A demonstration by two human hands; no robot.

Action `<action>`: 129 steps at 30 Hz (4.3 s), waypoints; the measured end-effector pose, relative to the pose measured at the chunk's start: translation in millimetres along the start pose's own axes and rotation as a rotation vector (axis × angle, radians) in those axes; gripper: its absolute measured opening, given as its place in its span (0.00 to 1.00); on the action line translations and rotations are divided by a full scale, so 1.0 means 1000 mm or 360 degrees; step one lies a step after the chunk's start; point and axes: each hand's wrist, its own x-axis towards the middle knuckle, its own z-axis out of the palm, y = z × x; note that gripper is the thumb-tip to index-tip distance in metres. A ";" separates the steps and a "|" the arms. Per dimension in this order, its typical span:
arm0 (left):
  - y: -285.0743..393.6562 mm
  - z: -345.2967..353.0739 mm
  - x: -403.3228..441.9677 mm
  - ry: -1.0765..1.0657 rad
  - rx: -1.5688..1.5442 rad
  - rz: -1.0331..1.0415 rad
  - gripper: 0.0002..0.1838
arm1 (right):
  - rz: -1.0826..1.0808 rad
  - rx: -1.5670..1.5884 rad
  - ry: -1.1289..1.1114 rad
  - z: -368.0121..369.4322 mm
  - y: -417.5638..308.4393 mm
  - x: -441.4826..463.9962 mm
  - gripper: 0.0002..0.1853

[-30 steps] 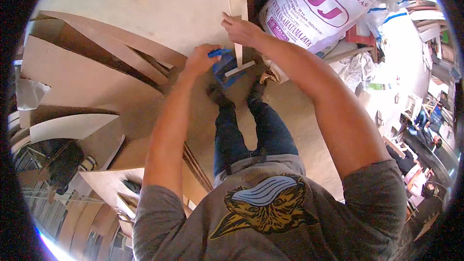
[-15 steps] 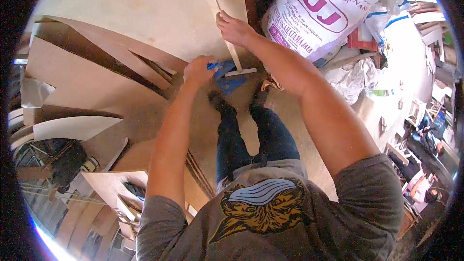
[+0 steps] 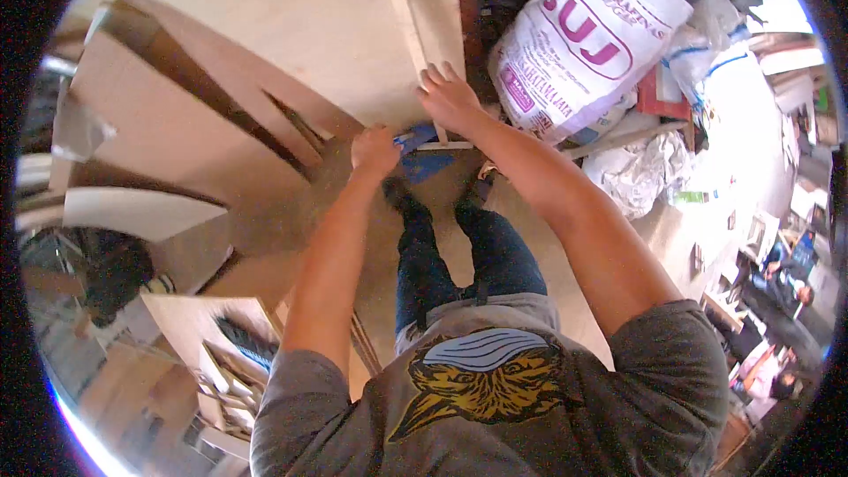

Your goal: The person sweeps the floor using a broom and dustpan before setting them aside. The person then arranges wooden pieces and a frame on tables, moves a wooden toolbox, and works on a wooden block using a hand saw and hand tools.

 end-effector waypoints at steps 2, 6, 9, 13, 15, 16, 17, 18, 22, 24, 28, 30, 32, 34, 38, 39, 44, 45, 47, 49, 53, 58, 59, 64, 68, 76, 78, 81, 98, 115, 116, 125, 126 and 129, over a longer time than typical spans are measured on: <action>0.001 0.010 -0.014 0.0132 -0.0110 -0.0079 0.19 | -0.0012 0.0067 -0.0002 -0.004 -0.011 -0.010 0.19; 0.002 0.013 -0.054 0.0531 -0.0221 -0.0069 0.20 | 0.0015 0.0103 -0.0105 -0.029 -0.039 -0.018 0.21; 0.005 0.027 -0.079 0.0928 -0.0578 0.0018 0.19 | 0.0054 0.0148 -0.0059 -0.056 -0.060 -0.032 0.23; 0.025 0.029 -0.111 0.1193 -0.1140 0.0044 0.16 | 0.0237 0.0417 0.0324 -0.073 -0.096 -0.067 0.23; 0.047 0.024 -0.135 0.1271 -0.1342 0.0135 0.14 | 0.0389 0.0460 0.0310 -0.094 -0.113 -0.094 0.23; 0.057 0.028 -0.145 0.1225 -0.1336 0.0147 0.13 | 0.0491 0.0472 0.0307 -0.109 -0.123 -0.110 0.23; 0.067 0.034 -0.154 0.1172 -0.1328 0.0189 0.13 | 0.0527 0.0507 0.0270 -0.121 -0.133 -0.130 0.23; 0.078 0.038 -0.161 0.1104 -0.1313 0.0251 0.13 | 0.0589 0.0542 0.0234 -0.130 -0.142 -0.150 0.24; 0.130 0.050 -0.216 0.0624 -0.1464 0.0728 0.13 | 0.1101 0.0259 0.0563 -0.138 -0.188 -0.249 0.25; 0.160 0.065 -0.251 0.0440 -0.1388 0.0891 0.15 | 0.1345 0.0243 0.0603 -0.146 -0.217 -0.306 0.24; 0.228 0.100 -0.308 0.0223 -0.1328 0.1323 0.19 | 0.1799 0.0142 0.0682 -0.155 -0.265 -0.415 0.21; 0.260 0.127 -0.335 0.0143 -0.1198 0.1440 0.19 | 0.2029 0.0089 0.0691 -0.160 -0.293 -0.465 0.20; 0.296 0.152 -0.366 -0.0047 -0.1176 0.1650 0.19 | 0.2219 0.0030 0.0718 -0.171 -0.324 -0.520 0.19; 0.335 0.171 -0.416 -0.0290 -0.1128 0.1762 0.18 | 0.2453 0.0015 0.0747 -0.177 -0.356 -0.576 0.19; 0.405 0.233 -0.507 -0.0719 -0.0952 0.1967 0.17 | 0.2919 0.0028 0.0850 -0.176 -0.423 -0.679 0.20; 0.421 0.252 -0.528 -0.0826 -0.0935 0.2020 0.17 | 0.3010 0.0018 0.0874 -0.177 -0.440 -0.705 0.20; 0.500 0.365 -0.637 -0.1209 -0.0714 0.2167 0.17 | 0.3398 -0.0043 0.1064 -0.167 -0.538 -0.839 0.21; 0.509 0.385 -0.665 -0.1292 -0.0698 0.2176 0.17 | 0.3472 -0.0020 0.1093 -0.162 -0.559 -0.862 0.21; 0.526 0.424 -0.708 -0.1368 -0.0560 0.2232 0.17 | 0.3601 0.0051 0.1089 -0.154 -0.598 -0.905 0.23; 0.549 0.469 -0.749 -0.1473 -0.0403 0.2256 0.18 | 0.3708 0.0078 0.1045 -0.156 -0.633 -0.955 0.26; 0.583 0.515 -0.837 -0.1604 -0.0196 0.2369 0.18 | 0.3892 0.0178 0.0891 -0.158 -0.695 -1.032 0.29; 0.632 0.561 -0.877 -0.1629 0.0067 0.2536 0.19 | 0.4065 0.0245 0.0885 -0.165 -0.715 -1.090 0.30; 0.646 0.574 -0.885 -0.1619 0.0157 0.2565 0.18 | 0.4100 0.0232 0.0908 -0.165 -0.719 -1.104 0.30; 0.720 0.636 -0.938 -0.1715 0.0363 0.2732 0.18 | 0.4317 0.0175 0.1007 -0.159 -0.734 -1.186 0.29; 0.772 0.660 -1.003 -0.1822 0.0545 0.2847 0.19 | 0.4458 -0.0194 0.1058 -0.159 -0.750 -1.245 0.28; 0.826 0.753 -1.083 -0.2000 0.0733 0.2970 0.17 | 0.4811 -0.0013 0.1045 -0.171 -0.801 -1.328 0.25; 0.829 0.777 -1.101 -0.2004 0.0825 0.2980 0.16 | 0.4848 0.0087 0.1138 -0.160 -0.821 -1.345 0.27; 0.832 0.818 -1.135 -0.1919 0.0865 0.3076 0.16 | 0.4899 0.0190 0.1130 -0.139 -0.860 -1.379 0.28; 0.904 1.088 -1.309 -0.2026 0.0363 0.1272 0.34 | 0.5039 0.0779 0.1733 -0.095 -1.098 -1.585 0.32; 0.992 1.188 -1.348 -0.2558 -0.0016 -0.0007 0.11 | 0.4649 0.0302 0.3383 -0.173 -1.024 -1.815 0.26; 0.992 1.190 -1.343 -0.2563 -0.0016 0.0043 0.13 | 0.4769 0.0245 0.3172 -0.173 -1.023 -1.816 0.22; 0.986 1.151 -1.378 -0.2298 0.0035 -0.0094 0.34 | 0.4220 0.0349 0.4208 -0.217 -1.051 -1.773 0.14; 0.984 1.152 -1.380 -0.2319 0.0046 -0.0062 0.35 | 0.4160 0.0314 0.4298 -0.225 -1.057 -1.763 0.14; 0.981 1.177 -1.369 -0.2339 0.0021 -0.0231 0.33 | 0.4027 0.0108 0.4567 -0.270 -1.073 -1.739 0.15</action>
